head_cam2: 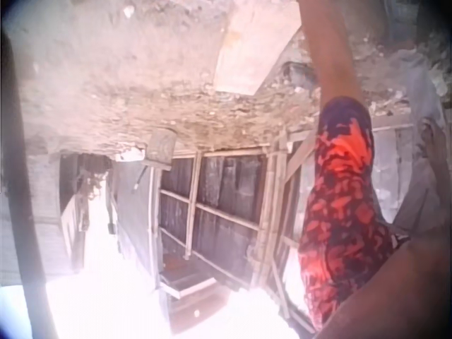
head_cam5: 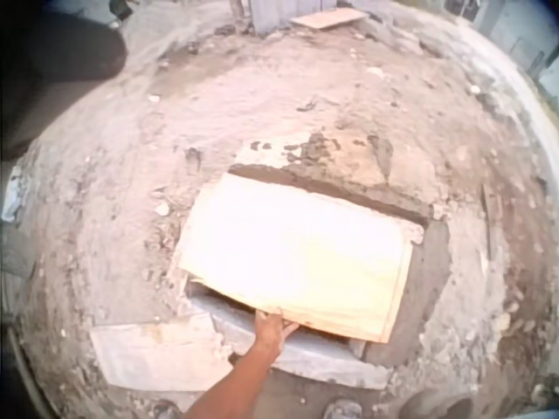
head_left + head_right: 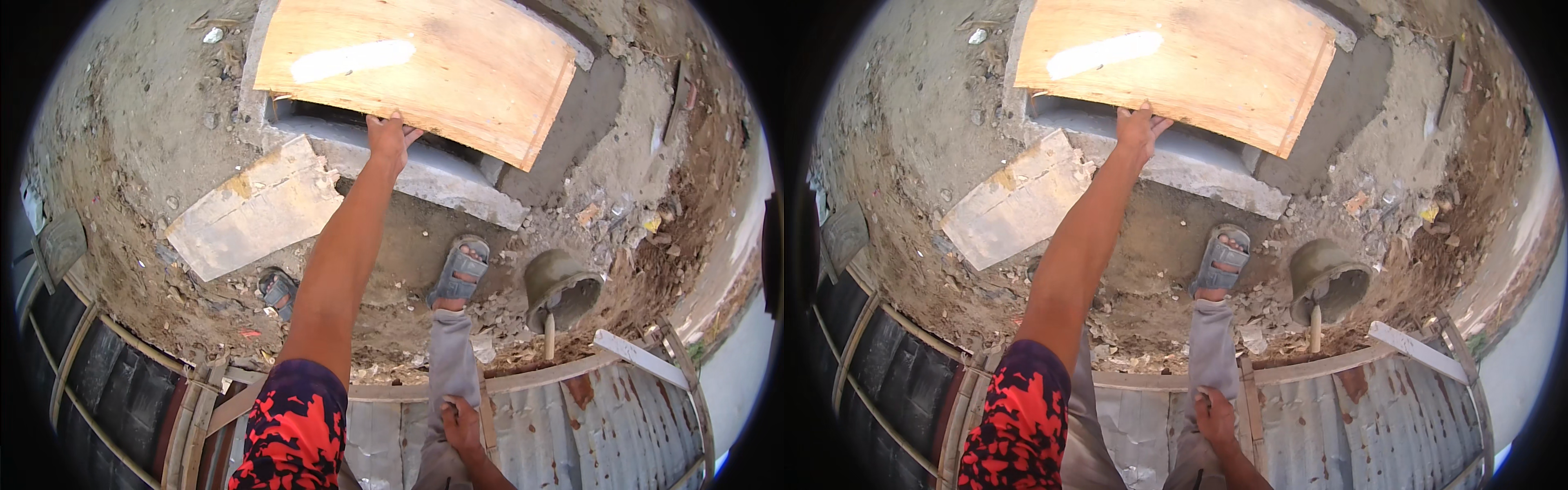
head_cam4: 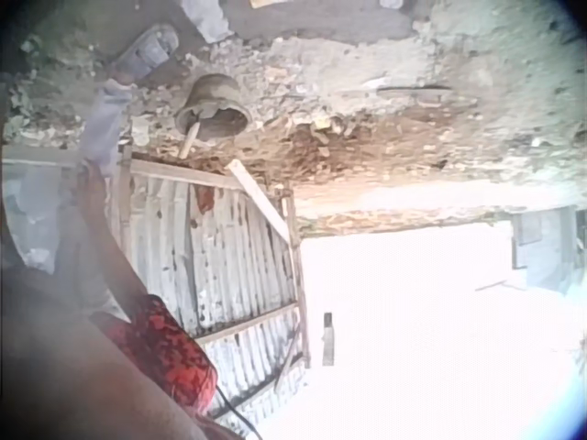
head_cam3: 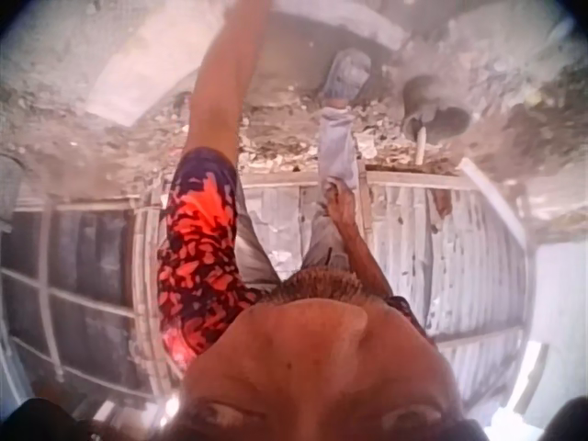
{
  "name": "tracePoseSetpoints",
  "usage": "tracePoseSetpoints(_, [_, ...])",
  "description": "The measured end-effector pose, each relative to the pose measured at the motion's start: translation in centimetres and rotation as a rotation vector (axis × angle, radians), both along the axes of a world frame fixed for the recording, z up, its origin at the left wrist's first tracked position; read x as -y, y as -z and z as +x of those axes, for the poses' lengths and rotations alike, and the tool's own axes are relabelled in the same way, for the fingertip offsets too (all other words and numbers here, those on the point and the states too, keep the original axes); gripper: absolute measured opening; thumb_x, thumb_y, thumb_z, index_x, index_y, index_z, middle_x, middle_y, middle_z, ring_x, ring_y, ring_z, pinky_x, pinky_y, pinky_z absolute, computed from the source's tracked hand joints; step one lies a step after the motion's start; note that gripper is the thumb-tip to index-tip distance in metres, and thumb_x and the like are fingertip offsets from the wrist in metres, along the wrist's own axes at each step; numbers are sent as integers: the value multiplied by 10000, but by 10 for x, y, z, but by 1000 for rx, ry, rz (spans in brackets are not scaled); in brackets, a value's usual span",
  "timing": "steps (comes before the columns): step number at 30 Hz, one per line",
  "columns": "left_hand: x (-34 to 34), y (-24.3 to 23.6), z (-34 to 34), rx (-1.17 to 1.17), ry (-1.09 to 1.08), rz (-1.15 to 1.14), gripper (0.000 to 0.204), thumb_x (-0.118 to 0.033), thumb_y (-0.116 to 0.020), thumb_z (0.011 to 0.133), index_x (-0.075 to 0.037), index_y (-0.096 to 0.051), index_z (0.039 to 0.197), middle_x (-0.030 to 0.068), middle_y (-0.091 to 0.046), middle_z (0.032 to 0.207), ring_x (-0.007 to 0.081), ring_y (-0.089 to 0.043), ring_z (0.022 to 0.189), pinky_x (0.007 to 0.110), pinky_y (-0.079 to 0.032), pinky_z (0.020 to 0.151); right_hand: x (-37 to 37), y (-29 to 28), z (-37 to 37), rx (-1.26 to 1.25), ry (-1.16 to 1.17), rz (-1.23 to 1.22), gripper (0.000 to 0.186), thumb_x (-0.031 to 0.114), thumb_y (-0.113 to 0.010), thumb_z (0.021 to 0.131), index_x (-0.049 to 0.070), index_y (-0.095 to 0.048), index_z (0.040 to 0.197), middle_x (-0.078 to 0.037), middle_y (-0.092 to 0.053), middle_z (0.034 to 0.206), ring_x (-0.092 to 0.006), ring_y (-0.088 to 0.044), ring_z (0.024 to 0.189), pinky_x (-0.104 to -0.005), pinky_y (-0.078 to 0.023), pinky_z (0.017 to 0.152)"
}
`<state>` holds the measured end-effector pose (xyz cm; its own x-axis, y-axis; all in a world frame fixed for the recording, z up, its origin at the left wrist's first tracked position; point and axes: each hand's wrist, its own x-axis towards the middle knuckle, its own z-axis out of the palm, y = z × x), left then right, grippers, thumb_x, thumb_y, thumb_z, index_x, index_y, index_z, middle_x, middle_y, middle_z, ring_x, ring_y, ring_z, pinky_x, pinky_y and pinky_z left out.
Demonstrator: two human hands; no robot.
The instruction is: The person applies wet cement onto the top edges of a rectangular concrete pit using a trowel. They smooth the cement along the edges and then place several flat wooden boards over the pit to cover it.
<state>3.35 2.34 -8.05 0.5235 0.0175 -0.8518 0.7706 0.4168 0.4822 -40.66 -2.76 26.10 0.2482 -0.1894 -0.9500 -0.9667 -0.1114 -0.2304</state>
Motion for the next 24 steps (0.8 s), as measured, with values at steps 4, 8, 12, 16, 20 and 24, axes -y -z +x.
tracePoseSetpoints(4, [1,5,5,43,17,-72,786,4,-449,972,-62,160,1464,283,-320,1374,472,-470,1188,566,-516,954,1,0,4,-12,-54,-10,231,158,-619,897,16,-638,1079,-195,-684,912,-338,-678,828,-382,-531,721])
tracePoseSetpoints(8, [4,4,7,-5,-23,32,699,10,-465,966,-9,54,1434,286,-325,1352,475,-471,1188,564,-514,960,0,-2,3,-31,-5,9,233,150,-618,891,14,-640,1079,-192,-686,910,-334,-679,823,-382,-530,718])
tracePoseSetpoints(12, [-6,5,17,-36,56,-28,715,20,-500,951,38,36,1425,289,-334,1346,469,-470,1197,550,-505,980,-1,-2,6,-13,-47,-2,231,140,-616,889,10,-638,1078,-195,-686,922,-332,-679,822,-380,-532,721])
tracePoseSetpoints(16, [-13,-6,19,-80,76,-17,752,34,-519,938,41,27,1456,277,-331,1386,444,-479,1206,521,-501,994,-4,-2,3,36,-43,-7,221,138,-608,888,13,-638,1068,-196,-685,937,-337,-680,829,-388,-535,727])
tracePoseSetpoints(20, [-30,-31,-18,-115,100,-76,671,-28,-546,948,37,-115,1458,247,-361,1408,388,-500,1207,476,-500,997,-10,2,-4,-3,-69,-85,211,142,-605,885,22,-640,1055,-199,-682,933,-354,-676,839,-403,-533,734])
tracePoseSetpoints(24, [-115,-56,-100,-193,89,-80,503,-230,-534,996,-10,-332,1400,190,-526,1286,317,-559,1132,440,-515,949,-17,9,-2,137,-208,-131,226,154,-600,899,11,-630,1072,-185,-670,852,-316,-661,728,-367,-526,658])
